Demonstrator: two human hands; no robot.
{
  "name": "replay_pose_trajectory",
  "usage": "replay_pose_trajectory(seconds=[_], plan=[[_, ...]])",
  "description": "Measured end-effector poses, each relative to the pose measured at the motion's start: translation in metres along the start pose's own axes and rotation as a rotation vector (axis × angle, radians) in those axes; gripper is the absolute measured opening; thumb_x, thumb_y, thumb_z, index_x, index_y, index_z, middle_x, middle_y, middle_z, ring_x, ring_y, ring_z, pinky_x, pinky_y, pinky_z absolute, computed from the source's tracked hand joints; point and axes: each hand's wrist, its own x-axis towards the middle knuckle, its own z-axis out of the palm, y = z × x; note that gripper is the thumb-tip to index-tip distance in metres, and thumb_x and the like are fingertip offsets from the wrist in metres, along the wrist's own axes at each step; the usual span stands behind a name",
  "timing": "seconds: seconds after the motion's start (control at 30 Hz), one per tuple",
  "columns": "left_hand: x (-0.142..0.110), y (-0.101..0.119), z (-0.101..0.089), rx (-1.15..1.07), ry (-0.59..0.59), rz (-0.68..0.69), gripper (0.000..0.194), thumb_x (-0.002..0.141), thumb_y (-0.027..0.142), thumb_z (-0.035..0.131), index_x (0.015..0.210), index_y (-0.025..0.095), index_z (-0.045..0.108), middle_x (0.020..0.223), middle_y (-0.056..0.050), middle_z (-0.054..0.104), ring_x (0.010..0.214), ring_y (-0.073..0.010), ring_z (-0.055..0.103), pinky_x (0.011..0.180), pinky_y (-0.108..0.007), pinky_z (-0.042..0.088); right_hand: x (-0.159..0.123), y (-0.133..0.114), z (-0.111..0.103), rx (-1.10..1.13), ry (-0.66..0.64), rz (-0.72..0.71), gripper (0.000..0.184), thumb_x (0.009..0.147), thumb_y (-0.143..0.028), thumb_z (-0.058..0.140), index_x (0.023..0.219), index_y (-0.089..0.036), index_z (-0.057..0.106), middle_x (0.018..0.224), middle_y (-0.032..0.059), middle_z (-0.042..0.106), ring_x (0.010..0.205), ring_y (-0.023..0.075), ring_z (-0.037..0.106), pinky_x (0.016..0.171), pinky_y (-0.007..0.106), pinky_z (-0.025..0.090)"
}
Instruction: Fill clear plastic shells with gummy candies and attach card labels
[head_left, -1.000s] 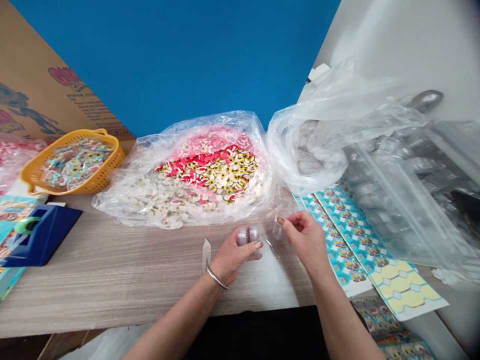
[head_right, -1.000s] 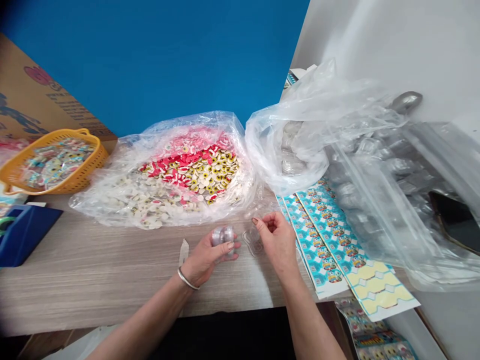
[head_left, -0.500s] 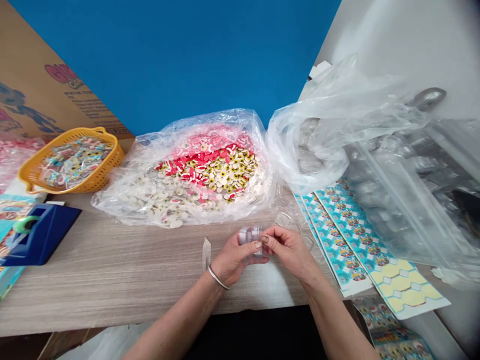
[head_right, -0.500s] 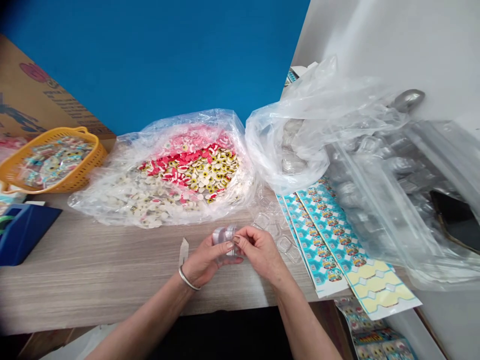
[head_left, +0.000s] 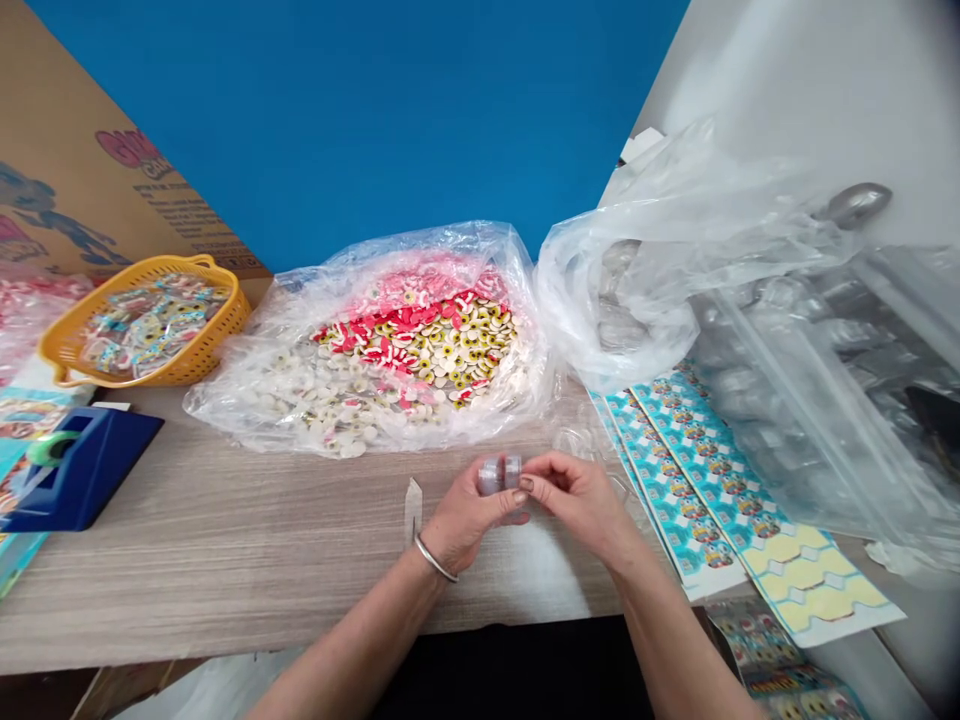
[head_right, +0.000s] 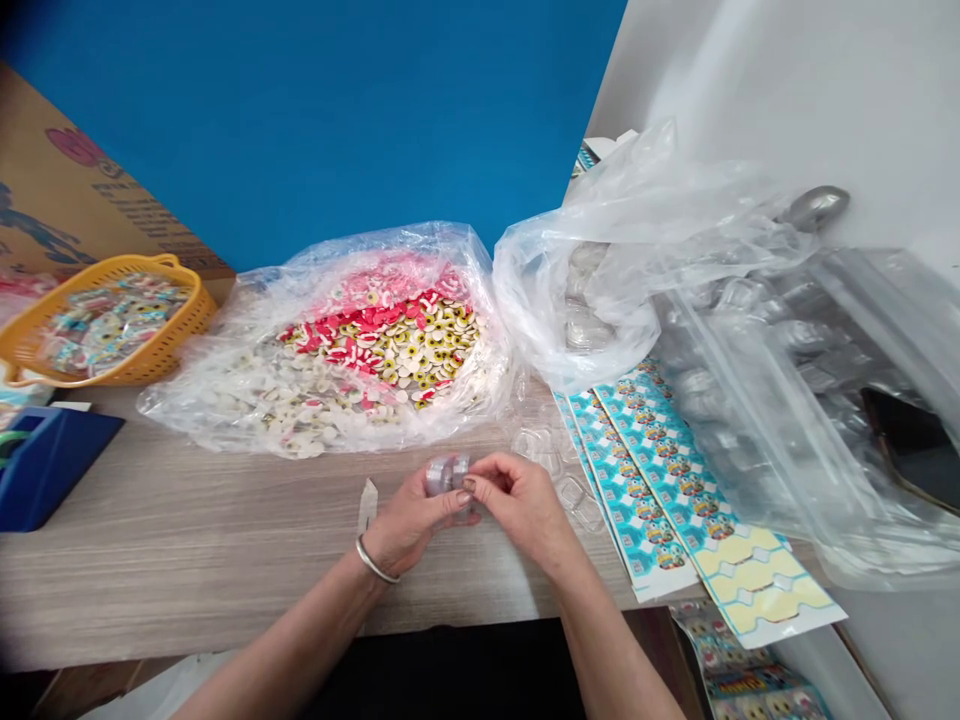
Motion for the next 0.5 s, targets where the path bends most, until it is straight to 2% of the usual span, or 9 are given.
replay_pose_trajectory(seconds=[0.07,0.2,0.27,0.37,0.4,0.43,0.5], plan=[[0.000,-0.001,-0.002,-0.006,-0.037,0.005,0.049,0.064,0.029,0.086,0.105,0.019,0.061,0.089,-0.002,0.066,0.084,-0.0183,0.064,0.074,-0.035,0.055,-0.003,0.000,0.006,0.025,-0.063,0.002,0.020,0.084,-0.038,0.063,0.079,-0.019,0.068,0.063,-0.0019,0.060,0.056,0.0119,0.052,0.053,0.024,0.040],[0.001,-0.001,-0.006,-0.034,-0.069,-0.012,0.045,0.068,0.032,0.083,0.105,0.016,0.062,0.097,-0.007,0.066,0.089,-0.0207,0.065,0.076,-0.038,0.056,-0.004,-0.001,0.000,-0.007,0.012,-0.005,0.024,0.085,-0.040,0.062,0.076,-0.018,0.066,0.061,-0.0023,0.056,0.056,0.0118,0.050,0.053,0.024,0.040],[0.001,0.002,-0.005,-0.039,-0.032,-0.017,0.051,0.066,0.031,0.085,0.108,0.016,0.061,0.103,-0.009,0.065,0.093,-0.0228,0.065,0.076,-0.038,0.057,-0.001,-0.002,-0.008,-0.008,0.096,-0.014,0.026,0.084,-0.043,0.064,0.077,-0.018,0.066,0.062,-0.0020,0.058,0.055,0.0123,0.051,0.053,0.025,0.040],[0.000,0.004,-0.001,-0.028,0.015,-0.029,0.058,0.062,0.029,0.087,0.111,0.017,0.059,0.108,-0.009,0.063,0.096,-0.0252,0.066,0.075,-0.038,0.057,0.002,-0.005,-0.016,-0.081,0.320,-0.032,0.027,0.081,-0.045,0.068,0.075,-0.019,0.065,0.063,-0.0013,0.060,0.056,0.0128,0.051,0.054,0.026,0.040],[0.000,0.004,0.000,-0.018,0.020,-0.029,0.058,0.062,0.029,0.088,0.111,0.017,0.059,0.108,-0.009,0.063,0.096,-0.0252,0.066,0.074,-0.037,0.057,0.002,-0.005,-0.016,-0.113,0.350,-0.037,0.026,0.081,-0.044,0.069,0.074,-0.019,0.065,0.063,-0.0009,0.061,0.057,0.0132,0.051,0.055,0.026,0.040],[0.000,0.004,0.001,-0.007,0.020,-0.024,0.057,0.061,0.029,0.088,0.110,0.018,0.059,0.107,-0.008,0.063,0.095,-0.0246,0.065,0.074,-0.036,0.057,0.002,-0.006,-0.014,-0.129,0.324,-0.038,0.025,0.081,-0.042,0.069,0.074,-0.019,0.065,0.065,-0.0003,0.062,0.059,0.0139,0.053,0.056,0.026,0.041],[0.000,0.003,0.002,0.008,0.007,-0.009,0.055,0.062,0.028,0.088,0.107,0.018,0.060,0.102,-0.006,0.063,0.092,-0.0218,0.064,0.073,-0.035,0.057,0.001,-0.007,-0.009,-0.102,0.140,-0.029,0.021,0.082,-0.039,0.067,0.075,-0.019,0.067,0.068,0.0009,0.065,0.064,0.0150,0.056,0.060,0.027,0.043]])
